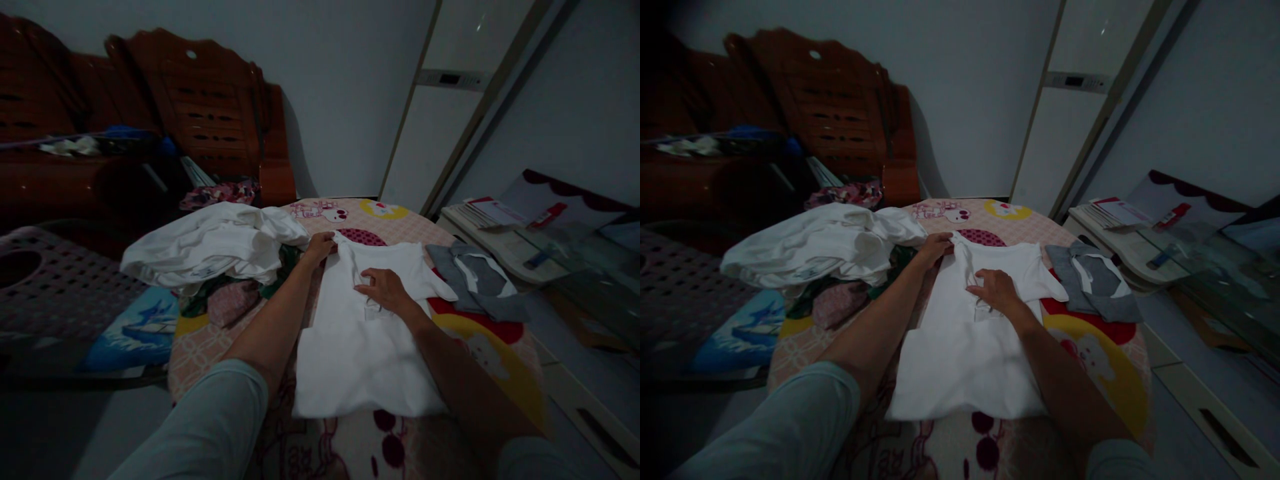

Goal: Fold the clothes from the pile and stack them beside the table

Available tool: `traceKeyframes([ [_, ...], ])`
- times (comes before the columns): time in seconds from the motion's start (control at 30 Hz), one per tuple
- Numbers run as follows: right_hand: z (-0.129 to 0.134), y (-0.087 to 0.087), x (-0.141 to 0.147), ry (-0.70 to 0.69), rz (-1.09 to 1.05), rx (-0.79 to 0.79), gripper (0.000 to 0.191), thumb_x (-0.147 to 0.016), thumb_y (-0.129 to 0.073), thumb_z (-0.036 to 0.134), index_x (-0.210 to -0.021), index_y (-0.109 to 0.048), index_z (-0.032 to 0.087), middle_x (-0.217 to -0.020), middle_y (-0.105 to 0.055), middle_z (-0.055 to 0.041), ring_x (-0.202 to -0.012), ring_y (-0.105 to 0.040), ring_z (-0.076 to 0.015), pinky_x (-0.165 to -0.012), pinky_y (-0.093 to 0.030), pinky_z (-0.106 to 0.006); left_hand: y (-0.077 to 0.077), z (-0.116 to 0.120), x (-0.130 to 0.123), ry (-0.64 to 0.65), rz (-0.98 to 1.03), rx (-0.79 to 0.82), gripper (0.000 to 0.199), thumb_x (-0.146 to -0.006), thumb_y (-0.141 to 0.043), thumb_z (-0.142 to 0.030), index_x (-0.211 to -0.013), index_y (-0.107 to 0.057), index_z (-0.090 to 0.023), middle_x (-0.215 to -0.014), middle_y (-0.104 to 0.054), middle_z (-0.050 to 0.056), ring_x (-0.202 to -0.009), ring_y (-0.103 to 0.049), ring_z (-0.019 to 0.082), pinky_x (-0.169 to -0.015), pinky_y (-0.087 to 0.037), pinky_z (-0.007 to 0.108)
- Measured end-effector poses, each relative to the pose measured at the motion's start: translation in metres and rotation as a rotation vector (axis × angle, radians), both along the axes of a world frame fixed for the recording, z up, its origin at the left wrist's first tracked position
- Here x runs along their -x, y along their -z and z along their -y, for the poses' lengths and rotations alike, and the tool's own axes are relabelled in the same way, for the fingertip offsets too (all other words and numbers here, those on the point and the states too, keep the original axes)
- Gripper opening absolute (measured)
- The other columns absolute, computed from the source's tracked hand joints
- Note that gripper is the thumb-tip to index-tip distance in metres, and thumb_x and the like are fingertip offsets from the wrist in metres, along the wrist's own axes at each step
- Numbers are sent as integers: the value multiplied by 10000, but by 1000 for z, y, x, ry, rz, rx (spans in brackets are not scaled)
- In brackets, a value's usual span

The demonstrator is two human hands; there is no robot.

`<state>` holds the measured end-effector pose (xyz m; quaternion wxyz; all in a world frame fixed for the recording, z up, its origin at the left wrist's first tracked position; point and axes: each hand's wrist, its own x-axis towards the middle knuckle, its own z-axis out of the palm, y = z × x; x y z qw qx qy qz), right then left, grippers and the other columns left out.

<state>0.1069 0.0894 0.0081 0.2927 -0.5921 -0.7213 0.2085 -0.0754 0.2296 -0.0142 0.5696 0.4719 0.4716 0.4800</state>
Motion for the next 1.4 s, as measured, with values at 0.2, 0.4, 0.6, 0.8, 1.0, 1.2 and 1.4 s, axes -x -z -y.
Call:
traceKeyframes([
  [0.2, 4, -6, 2, -32, 122, 29, 161, -749, -735, 358, -721, -673, 212, -620, -639, 15, -584, -547, -129, -573, -339, -242, -2, 1, 0, -8, 13, 20, 461, -735, -473, 49, -1137, -650, -94, -901, -699, 61, -797, -682, 133, -827, -569, 296],
  [0.4, 0, 2, -4, -44, -25, 96, 167, -730, -708, 312, -643, -644, 185, -582, -609, 27, -557, -523, -116, -546, -330, -232, -1, 0, 0, -3, -5, 12, 462, -722, -481, 54, -1121, -655, -100, -899, -694, 55, -788, -675, 122, -831, -566, 285],
  [0.6, 0, 4, -4, -96, -127, 104, 152, -719, -696, 307, -658, -644, 178, -586, -608, 23, -557, -519, -118, -529, -336, -226, 2, -2, 1, 3, -27, 7, 445, -733, -521, 34, -1131, -659, -109, -912, -694, 54, -818, -678, 133, -836, -564, 291],
  [0.8, 2, 1, -1, -117, -141, 95, 160, -700, -675, 299, -622, -603, 179, -564, -574, 22, -546, -493, -118, -521, -332, -232, 1, -1, 1, 1, -39, -2, 430, -743, -504, 42, -1114, -663, -106, -922, -694, 51, -815, -675, 128, -833, -564, 284],
  [1.0, -1, 3, -9, -31, -336, -30, 133, -635, -588, 262, -566, -491, 201, -559, -483, 40, -540, -424, -101, -498, -328, -222, -1, -1, 1, -1, 20, 28, 398, -737, -513, 52, -1072, -660, -102, -933, -691, 69, -876, -687, 141, -841, -573, 280],
  [1.2, -4, 6, -11, 15, -637, 102, 178, -555, -658, 267, -569, -495, 196, -641, -569, 19, -540, -469, -101, -481, -370, -226, 0, -2, 1, -2, 51, 43, 367, -738, -584, 22, -1072, -657, -109, -949, -693, 79, -925, -690, 166, -847, -580, 293],
  [1.4, -3, -4, -17, 87, -561, -72, 133, -585, -666, 243, -702, -656, 180, -577, -575, 32, -523, -480, -101, -487, -405, -225, 2, -3, 0, -21, 110, 56, 362, -710, -543, 62, -1009, -667, -101, -881, -675, 51, -861, -684, 150, -826, -577, 290],
])
